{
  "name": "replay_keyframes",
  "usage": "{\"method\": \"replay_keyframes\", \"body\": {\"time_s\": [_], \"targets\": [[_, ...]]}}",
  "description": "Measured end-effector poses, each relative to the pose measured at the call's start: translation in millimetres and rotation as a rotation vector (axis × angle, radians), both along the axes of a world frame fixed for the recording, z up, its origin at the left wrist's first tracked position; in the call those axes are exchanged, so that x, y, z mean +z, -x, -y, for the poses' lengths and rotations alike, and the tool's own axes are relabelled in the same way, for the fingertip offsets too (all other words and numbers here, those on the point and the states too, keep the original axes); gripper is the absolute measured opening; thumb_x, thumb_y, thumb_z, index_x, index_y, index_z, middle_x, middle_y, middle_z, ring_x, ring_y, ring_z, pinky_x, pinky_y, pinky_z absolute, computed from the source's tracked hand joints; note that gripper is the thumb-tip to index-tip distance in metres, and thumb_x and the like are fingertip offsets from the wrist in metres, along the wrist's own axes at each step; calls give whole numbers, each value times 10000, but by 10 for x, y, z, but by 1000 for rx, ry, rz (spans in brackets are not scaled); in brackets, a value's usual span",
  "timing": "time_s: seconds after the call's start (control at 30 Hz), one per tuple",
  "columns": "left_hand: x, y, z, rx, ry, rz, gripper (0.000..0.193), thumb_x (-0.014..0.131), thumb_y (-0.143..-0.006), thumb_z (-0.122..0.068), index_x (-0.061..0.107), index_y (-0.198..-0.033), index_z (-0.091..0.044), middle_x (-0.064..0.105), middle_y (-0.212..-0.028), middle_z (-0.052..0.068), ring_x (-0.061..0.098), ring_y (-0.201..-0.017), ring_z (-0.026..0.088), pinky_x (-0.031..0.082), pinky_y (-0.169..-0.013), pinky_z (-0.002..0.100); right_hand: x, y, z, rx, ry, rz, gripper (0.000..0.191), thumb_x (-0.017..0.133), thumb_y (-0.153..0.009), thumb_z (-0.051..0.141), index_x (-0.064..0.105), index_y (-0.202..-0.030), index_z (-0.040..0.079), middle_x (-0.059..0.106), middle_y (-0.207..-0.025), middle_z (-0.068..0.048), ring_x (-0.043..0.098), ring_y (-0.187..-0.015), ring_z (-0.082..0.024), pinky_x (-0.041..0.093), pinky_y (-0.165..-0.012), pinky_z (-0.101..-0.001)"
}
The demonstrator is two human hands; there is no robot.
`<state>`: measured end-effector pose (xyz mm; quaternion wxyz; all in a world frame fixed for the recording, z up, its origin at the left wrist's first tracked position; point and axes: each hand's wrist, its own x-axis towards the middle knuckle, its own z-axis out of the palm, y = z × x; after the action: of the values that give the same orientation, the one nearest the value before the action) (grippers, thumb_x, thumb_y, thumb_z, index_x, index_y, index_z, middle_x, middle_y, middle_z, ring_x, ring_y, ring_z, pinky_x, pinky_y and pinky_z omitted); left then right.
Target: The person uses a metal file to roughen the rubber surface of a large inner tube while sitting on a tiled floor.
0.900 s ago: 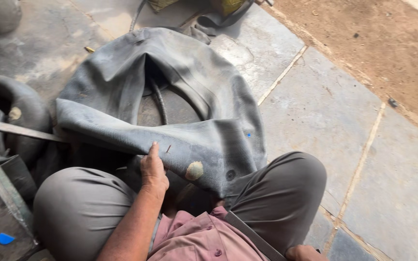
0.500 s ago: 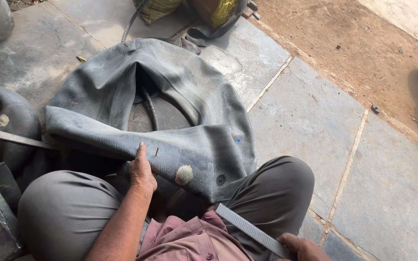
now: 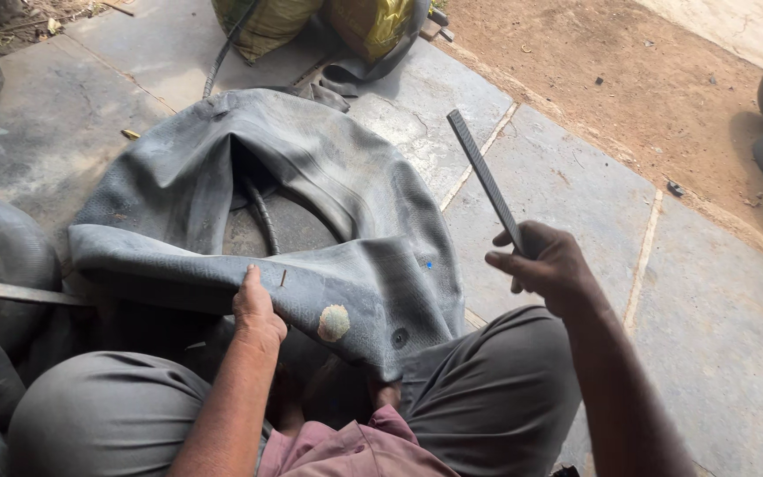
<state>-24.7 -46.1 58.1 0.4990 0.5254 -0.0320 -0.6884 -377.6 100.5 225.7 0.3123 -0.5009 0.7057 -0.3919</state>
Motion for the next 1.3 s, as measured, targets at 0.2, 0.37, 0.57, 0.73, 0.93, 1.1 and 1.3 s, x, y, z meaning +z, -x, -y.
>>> {"method": "replay_keyframes", "body": {"time_s": [0.2, 0.37, 0.57, 0.73, 0.93, 1.1, 1.3], "targets": [[-80, 126, 261, -110, 6, 50, 747, 621, -917, -474, 511, -1435, 53, 553, -1477, 185, 548, -1333, 304, 388, -1159, 468, -44, 170, 1033, 3, -289, -199, 313, 809, -849, 289, 748, -915, -11, 632, -681, -80, 608, -535, -158, 515, -467, -327], [-441, 194, 295, -129, -45, 201, 840, 633, -922, -562, 483, -1402, 111, 550, -1449, 207, 537, -1343, 298, 392, -1162, 436, -844, 246, 1409, 31, -633, -395, 357, 764, -881, 375, 730, -1000, 40, 696, -749, -108, 683, -583, -199, 526, -511, -379], [-694, 269, 290, -236, 16, 393, 718, 541, -925, -572, 632, -1318, 22, 663, -1343, 121, 579, -1267, 195, 401, -1111, 351, -1814, 487, 1288, 208, -911, -499, 396, 731, -883, 443, 764, -984, 61, 732, -717, -101, 673, -633, -218, 581, -596, -394], [-668, 267, 251, -262, 89, 429, 645, 533, -1008, -514, 643, -1239, 79, 661, -1201, 185, 602, -1135, 215, 465, -1022, 367, -1898, 738, 1010, 105, -1031, -368, 400, 720, -867, 464, 756, -951, 74, 701, -645, -132, 705, -592, -227, 604, -570, -394], [-767, 237, 123, -217, 109, 495, 673, 545, -973, -525, 663, -1254, 76, 701, -1241, 127, 621, -1161, 195, 456, -1019, 324, -1611, 689, 592, 107, -1031, -555, 461, 673, -919, 532, 756, -922, 79, 677, -617, -132, 661, -589, -244, 528, -612, -466], [-842, 225, 194, -220, 139, 686, 729, 558, -1037, -577, 724, -955, 128, 659, -902, 149, 554, -862, 217, 507, -835, 409, -1187, 507, 340, 169, -805, -713, 410, 689, -900, 498, 709, -917, 88, 682, -625, -116, 680, -574, -253, 544, -595, -439], [-710, 121, 228, -294, 120, 750, 879, 515, -913, -749, 700, -1113, 86, 730, -1114, 193, 679, -1072, 232, 533, -985, 371, -777, 364, 46, 216, -500, -935, 333, 700, -981, 432, 718, -996, 99, 706, -711, -97, 684, -609, -253, 551, -653, -423]]}}
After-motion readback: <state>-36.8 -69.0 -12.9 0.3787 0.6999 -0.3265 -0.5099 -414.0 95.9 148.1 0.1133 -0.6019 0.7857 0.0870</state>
